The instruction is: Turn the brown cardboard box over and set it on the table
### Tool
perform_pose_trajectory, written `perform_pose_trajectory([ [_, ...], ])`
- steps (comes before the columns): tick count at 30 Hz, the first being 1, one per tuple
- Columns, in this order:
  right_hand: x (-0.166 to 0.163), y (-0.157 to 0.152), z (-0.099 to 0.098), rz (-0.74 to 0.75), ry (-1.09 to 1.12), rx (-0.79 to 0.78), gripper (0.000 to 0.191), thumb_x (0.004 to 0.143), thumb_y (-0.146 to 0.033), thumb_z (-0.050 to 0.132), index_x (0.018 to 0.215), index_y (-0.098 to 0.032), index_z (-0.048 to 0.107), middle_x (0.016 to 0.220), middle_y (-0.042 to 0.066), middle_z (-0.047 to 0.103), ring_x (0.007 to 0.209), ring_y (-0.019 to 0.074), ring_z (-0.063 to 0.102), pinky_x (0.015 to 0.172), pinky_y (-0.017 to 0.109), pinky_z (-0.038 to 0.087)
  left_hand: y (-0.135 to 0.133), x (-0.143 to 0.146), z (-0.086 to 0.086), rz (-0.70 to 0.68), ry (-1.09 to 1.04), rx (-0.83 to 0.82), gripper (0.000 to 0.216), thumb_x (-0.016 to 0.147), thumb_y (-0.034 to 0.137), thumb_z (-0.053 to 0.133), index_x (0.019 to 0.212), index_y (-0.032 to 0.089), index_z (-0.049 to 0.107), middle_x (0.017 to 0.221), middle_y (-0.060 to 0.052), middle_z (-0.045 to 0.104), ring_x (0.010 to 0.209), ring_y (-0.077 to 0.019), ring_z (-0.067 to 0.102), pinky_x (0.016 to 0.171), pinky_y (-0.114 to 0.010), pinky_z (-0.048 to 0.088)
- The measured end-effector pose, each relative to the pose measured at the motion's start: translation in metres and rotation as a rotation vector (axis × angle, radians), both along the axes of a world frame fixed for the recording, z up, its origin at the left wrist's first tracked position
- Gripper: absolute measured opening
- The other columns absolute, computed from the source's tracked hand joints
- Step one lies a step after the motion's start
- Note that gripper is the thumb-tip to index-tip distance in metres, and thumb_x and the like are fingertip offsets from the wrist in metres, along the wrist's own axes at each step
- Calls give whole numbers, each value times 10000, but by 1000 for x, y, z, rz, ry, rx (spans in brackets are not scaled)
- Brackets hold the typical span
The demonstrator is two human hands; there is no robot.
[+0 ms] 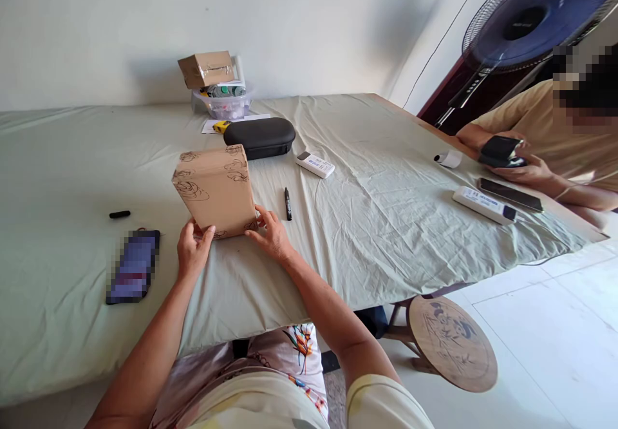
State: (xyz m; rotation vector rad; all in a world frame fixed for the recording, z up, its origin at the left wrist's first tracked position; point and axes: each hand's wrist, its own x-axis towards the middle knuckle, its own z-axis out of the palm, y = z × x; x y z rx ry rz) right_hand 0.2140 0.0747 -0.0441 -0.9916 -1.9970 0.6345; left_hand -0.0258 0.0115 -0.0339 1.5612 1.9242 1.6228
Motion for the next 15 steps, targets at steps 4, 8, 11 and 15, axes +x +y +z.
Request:
perform_pose_trajectory([
  [4,-3,-4,-1,4,-17,40,854,943,-536,725,1666,-319,326,1317,131,596,1125,257,658,926,420,614,0,5,-2,-104,-169,8,607,882,553,715,1330,167,579,1247,-166,680,1014,-237,704,856,-358,595],
  [8,-6,-9,8,7,54,89,825,954,-550,708,1648,-285,350,1197,107,637,1046,242,654,928,433,599,-4,5,2,-130,-202,70,675,884,562,730,1407,184,531,1345,-169,659,1104,-240,689,929,-362,564],
  [11,-6,-14,16,0,158,153,761,975,-583,667,1611,-257,402,1057,72,649,961,223,631,884,412,584,-11,2,11,-95,-101,200,617,936,649,622,1342,184,604,1261,-137,674,1127,-253,656,938,-371,535],
  [15,-3,-19,23,23,270,243,692,1029,-605,541,1603,-242,404,1061,73,639,951,214,616,865,405,565,-19,0,24,-88,0,340,705,992,756,382,1255,173,678,1138,-110,677,1013,-246,648,914,-391,529],
])
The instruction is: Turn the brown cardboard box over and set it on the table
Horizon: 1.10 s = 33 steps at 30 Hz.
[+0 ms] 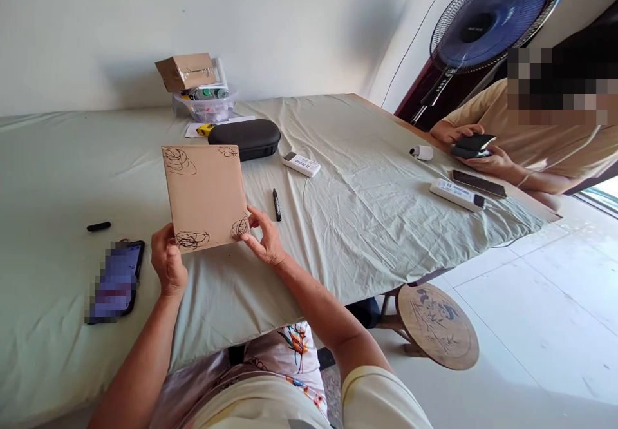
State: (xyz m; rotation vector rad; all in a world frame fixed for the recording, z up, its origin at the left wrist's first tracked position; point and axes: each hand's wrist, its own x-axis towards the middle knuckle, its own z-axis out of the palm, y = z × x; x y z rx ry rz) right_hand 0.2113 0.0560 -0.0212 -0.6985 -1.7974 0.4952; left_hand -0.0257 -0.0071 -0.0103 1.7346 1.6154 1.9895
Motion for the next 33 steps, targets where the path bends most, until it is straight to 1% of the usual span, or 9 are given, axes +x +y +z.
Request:
perform_pose_trajectory([
  [3,0,-2,2,26,24,38,656,1047,-595,500,1596,-245,414,1060,68,628,932,204,606,844,385,561,-1,1,3,35,21,-27,789,981,803,305,1256,170,689,1142,-124,687,1077,-278,645,984,-429,527],
  [8,-2,-1,4,70,6,-7,513,1058,-472,564,1520,-255,512,1003,45,638,866,167,603,793,322,552,6,1,-3,-43,-106,-232,726,975,747,443,1404,185,607,1292,-157,685,1247,-309,644,1130,-465,492],
  [13,-10,-8,3,209,-93,-25,466,1077,-462,543,1479,-226,541,996,55,684,879,162,642,786,304,566,14,-4,-15,-113,-198,-311,908,972,707,532,1658,177,260,1568,-208,531,1483,-309,513,1259,-467,386],
  [17,-24,-21,0,351,-253,15,490,1105,-436,489,1522,-178,486,1021,80,707,893,162,670,827,299,581,13,-12,-16,-86,-184,-291,1119,947,762,533,1703,144,-12,1720,-266,279,1591,-334,357,1309,-500,284],
  [19,-30,-25,-2,381,-340,16,517,1114,-410,473,1564,-160,429,1052,92,712,924,162,682,861,297,583,9,-13,-12,-13,-85,-265,1099,953,778,499,1708,125,38,1754,-273,164,1641,-360,225,1336,-529,183],
  [21,-34,-25,-5,381,-386,14,540,1117,-387,468,1593,-147,383,1078,103,716,943,163,690,877,295,584,4,-11,-7,74,60,-218,1041,952,796,470,1694,120,196,1758,-267,136,1653,-391,149,1338,-565,120],
  [24,-33,-23,-7,343,-372,22,567,1119,-389,456,1623,-154,341,1099,108,724,940,167,700,879,299,590,-1,-4,-1,74,255,-105,910,946,799,481,1585,152,466,1745,-241,180,1639,-421,176,1320,-597,167],
  [27,-31,-22,-5,318,-343,25,571,1125,-425,430,1643,-204,332,1106,93,738,911,167,711,867,294,590,0,4,-1,8,369,-40,663,966,692,569,1387,190,669,1711,-207,291,1635,-434,181,1303,-646,194],
  [33,-23,-11,-5,195,-369,-17,551,1118,-507,406,1604,-255,462,1002,55,745,787,160,679,768,264,562,6,-1,-2,-45,396,-30,371,1014,451,603,1276,222,730,1646,-170,427,1620,-400,254,1286,-669,255],
])
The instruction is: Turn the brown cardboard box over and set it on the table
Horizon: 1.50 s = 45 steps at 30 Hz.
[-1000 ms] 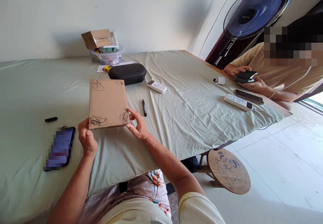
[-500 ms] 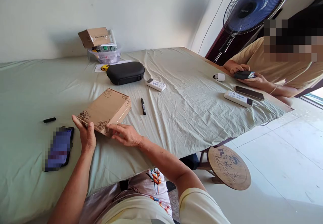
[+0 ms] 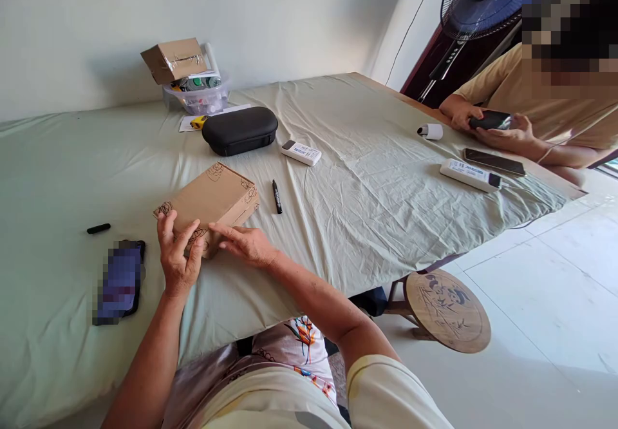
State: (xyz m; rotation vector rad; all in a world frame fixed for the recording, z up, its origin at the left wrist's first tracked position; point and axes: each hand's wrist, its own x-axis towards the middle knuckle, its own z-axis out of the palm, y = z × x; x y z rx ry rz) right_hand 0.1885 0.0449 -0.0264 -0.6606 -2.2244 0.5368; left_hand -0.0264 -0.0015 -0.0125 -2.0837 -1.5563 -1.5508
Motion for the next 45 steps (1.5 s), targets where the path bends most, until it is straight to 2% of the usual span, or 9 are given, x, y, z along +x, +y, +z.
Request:
perform_pose_trajectory([
  [6,32,32,-3,-452,229,-139,553,1075,-512,501,1556,-239,528,840,-9,678,623,116,525,664,249,471,0,-8,7,-65,-59,23,350,1052,409,522,1206,196,753,1631,-158,452,1587,-358,340,1295,-598,293],
  [9,43,40,2,-558,344,-184,536,1034,-613,533,1357,-204,661,845,4,670,639,120,520,649,256,459,-1,-9,10,-71,-60,33,359,1053,397,497,1169,178,758,1642,-163,438,1581,-351,355,1293,-585,307],
  [13,44,38,9,-476,299,-207,598,987,-749,505,896,-188,691,844,43,663,732,148,593,692,267,498,1,-11,5,-6,-90,23,368,1054,340,459,1130,170,777,1631,-179,443,1550,-344,408,1284,-561,332],
  [17,34,22,11,-230,182,-139,589,1017,-722,482,813,-193,644,774,37,633,686,143,572,679,276,503,7,-16,-4,255,-144,-13,369,1022,348,540,1257,181,772,1633,-204,414,1558,-384,380,1284,-589,294],
  [22,5,-8,8,171,0,-44,449,1084,-566,472,1180,-185,690,1017,106,772,866,180,725,820,307,589,7,-9,-8,204,-166,-78,478,1060,455,485,1389,186,704,1719,-201,299,1634,-396,228,1308,-607,219],
  [25,-7,-15,3,245,-66,21,454,1106,-507,450,1369,-181,625,1143,122,788,937,179,760,869,300,601,0,-1,-3,75,-161,-88,578,1080,555,401,1421,170,667,1727,-209,288,1628,-357,268,1310,-538,262],
  [31,0,-10,-1,0,54,108,525,1126,-494,386,1543,-198,505,958,75,782,808,173,738,804,296,600,-6,5,3,-63,-86,-61,632,999,628,578,1444,183,633,1721,-224,289,1607,-384,311,1298,-550,282],
  [36,-5,-9,-1,68,-50,104,623,1124,-544,348,1676,-255,326,1017,74,790,788,183,725,737,279,570,-5,4,5,-24,-41,-58,512,1015,552,585,1351,180,692,1702,-217,341,1589,-364,359,1279,-548,328],
  [45,4,2,1,-117,-6,-17,623,1100,-600,384,1612,-255,471,796,25,734,618,156,618,629,256,499,-2,-4,14,25,-37,-67,471,1072,512,454,1199,174,756,1536,-179,566,1472,-290,531,1224,-499,435],
])
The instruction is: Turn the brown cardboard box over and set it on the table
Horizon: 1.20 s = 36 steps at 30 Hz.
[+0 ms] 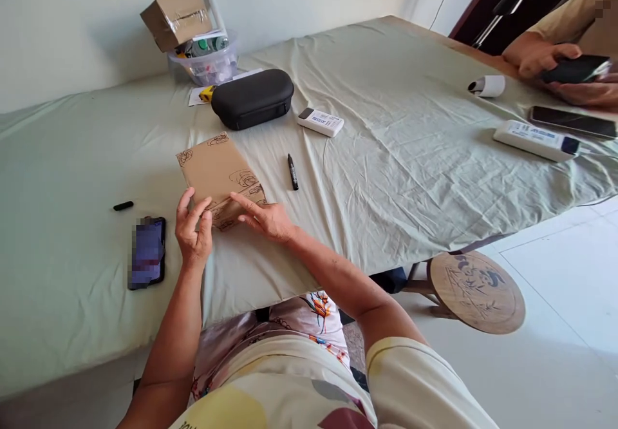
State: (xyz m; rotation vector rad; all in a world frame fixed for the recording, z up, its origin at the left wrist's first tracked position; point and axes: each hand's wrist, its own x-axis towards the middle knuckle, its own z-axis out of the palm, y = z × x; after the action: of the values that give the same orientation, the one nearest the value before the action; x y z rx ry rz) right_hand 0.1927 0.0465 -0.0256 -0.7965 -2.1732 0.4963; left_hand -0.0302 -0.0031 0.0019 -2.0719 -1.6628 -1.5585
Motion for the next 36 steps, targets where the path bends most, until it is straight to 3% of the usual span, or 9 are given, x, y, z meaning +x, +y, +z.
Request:
perform_pose_trajectory([
  [3,11,7,4,-141,67,12,590,1109,-580,362,1552,-233,542,712,6,682,582,142,572,615,258,476,0,-3,0,14,-20,6,444,1074,476,454,1187,169,753,1517,-174,585,1443,-276,555,1208,-477,448],
  [7,20,15,9,-219,231,13,502,1085,-561,471,1425,-222,617,801,0,701,580,111,543,632,253,478,-1,-5,-1,5,-57,33,413,1067,428,440,1155,166,748,1482,-170,612,1411,-275,579,1172,-459,474],
  [11,19,15,10,-80,282,28,428,1072,-533,526,1326,-205,632,844,4,701,589,93,548,623,237,481,1,-5,-3,57,-89,9,392,1060,359,413,1129,171,749,1478,-163,610,1385,-264,593,1165,-442,470],
  [15,9,4,5,7,245,22,428,1088,-512,497,1378,-206,568,862,13,713,634,104,587,643,239,504,4,-9,-7,169,-109,22,385,1042,302,422,1170,166,759,1482,-184,584,1357,-264,598,1152,-426,462],
  [20,-10,-17,-3,181,65,54,557,1111,-497,439,1556,-165,394,1011,72,762,739,127,669,759,264,559,3,-14,-10,296,17,29,500,1009,457,513,1330,127,709,1526,-248,507,1475,-382,459,1250,-551,317],
  [24,-19,-22,-5,246,-45,107,604,1121,-445,409,1641,-163,286,1159,123,764,863,161,728,809,276,571,0,-10,-9,206,49,0,684,1026,621,419,1427,111,637,1673,-269,310,1576,-430,300,1276,-596,254],
  [27,-18,-20,-4,225,-28,139,599,1120,-416,419,1656,-184,283,1176,123,767,904,174,744,814,280,580,-2,-3,-9,133,84,39,730,998,698,448,1424,138,643,1693,-249,291,1606,-440,237,1291,-616,219],
  [32,-16,-15,-4,200,-9,135,599,1132,-406,393,1670,-184,250,1084,95,779,817,158,731,801,284,590,-1,3,-6,36,136,78,510,998,527,595,1359,177,683,1666,-210,380,1618,-412,246,1291,-621,254],
  [36,-20,-16,-6,166,-84,132,637,1130,-479,395,1683,-200,246,1007,80,783,794,169,731,750,268,565,0,3,-5,-28,100,111,408,1024,417,576,1328,175,701,1599,-204,485,1603,-377,316,1282,-595,311],
])
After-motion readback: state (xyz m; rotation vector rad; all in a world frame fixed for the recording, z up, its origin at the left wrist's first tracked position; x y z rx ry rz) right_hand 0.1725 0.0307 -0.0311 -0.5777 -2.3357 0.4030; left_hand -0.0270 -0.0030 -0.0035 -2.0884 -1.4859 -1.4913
